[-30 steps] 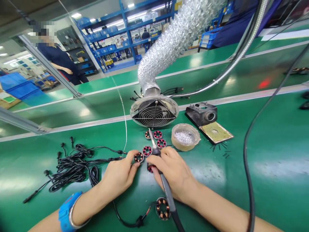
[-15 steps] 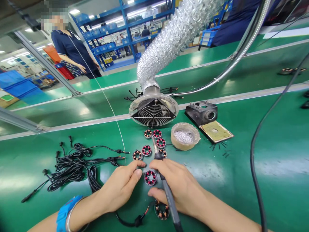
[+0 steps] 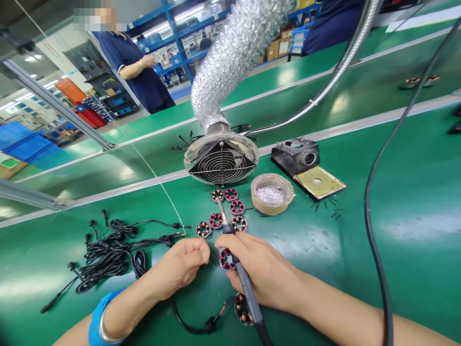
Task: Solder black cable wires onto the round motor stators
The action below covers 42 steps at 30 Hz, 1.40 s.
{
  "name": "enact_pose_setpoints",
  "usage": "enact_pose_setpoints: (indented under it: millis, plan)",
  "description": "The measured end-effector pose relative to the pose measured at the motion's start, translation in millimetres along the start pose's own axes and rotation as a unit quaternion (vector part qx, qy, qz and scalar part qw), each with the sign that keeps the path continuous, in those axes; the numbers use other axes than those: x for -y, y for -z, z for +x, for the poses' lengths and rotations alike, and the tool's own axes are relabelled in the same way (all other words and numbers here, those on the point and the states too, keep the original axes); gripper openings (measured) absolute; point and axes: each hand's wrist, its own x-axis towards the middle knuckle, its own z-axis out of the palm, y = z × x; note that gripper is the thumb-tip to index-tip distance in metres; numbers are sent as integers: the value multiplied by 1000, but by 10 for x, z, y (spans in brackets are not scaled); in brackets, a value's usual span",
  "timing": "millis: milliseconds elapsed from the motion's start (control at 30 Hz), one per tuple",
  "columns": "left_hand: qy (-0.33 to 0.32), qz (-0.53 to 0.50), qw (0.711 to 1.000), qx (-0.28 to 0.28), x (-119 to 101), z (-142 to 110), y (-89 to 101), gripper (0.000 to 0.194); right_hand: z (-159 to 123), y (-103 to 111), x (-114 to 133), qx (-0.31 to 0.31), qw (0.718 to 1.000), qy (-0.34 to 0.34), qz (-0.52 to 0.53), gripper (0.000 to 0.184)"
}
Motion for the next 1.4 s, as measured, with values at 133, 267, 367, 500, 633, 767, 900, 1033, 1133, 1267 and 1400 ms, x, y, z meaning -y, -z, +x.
enact_pose_setpoints:
  millis: [133,267,367,500,633,767,900,1033,1133,1267,1400]
  plan:
    - [-64,168,983,-39,-51,-22,15,26,-3,17,-21,4,1000,9,24,43]
    - [-71,213,974,-32,-59,41,-54,22,9,31,-13,10,998,27,47,44]
    - [-48,103,993,-28,-43,106,-52,14,4,28,-18,16,998,31,55,46]
    - [-49,114,992,-13,-29,87,18,14,-9,21,-32,18,997,35,61,45]
    - [-28,151,988,20,-19,29,16,14,-5,25,-24,16,998,36,56,43]
    - [-10,48,999,19,-40,9,20,11,-7,30,-16,16,998,30,51,43]
    - [12,23,999,29,-54,-32,88,16,-16,23,-21,11,998,31,45,43]
    - [-39,120,991,-38,1,-31,23,27,-6,25,-18,17,998,32,54,45]
    - [-45,129,989,-49,25,8,-57,25,6,32,-14,18,997,35,60,46]
    - [-63,125,989,-41,-23,7,-40,17,12,34,-11,15,998,36,47,46]
    - [-120,251,959,-59,-94,-74,36,13,13,28,-9,18,998,40,46,47]
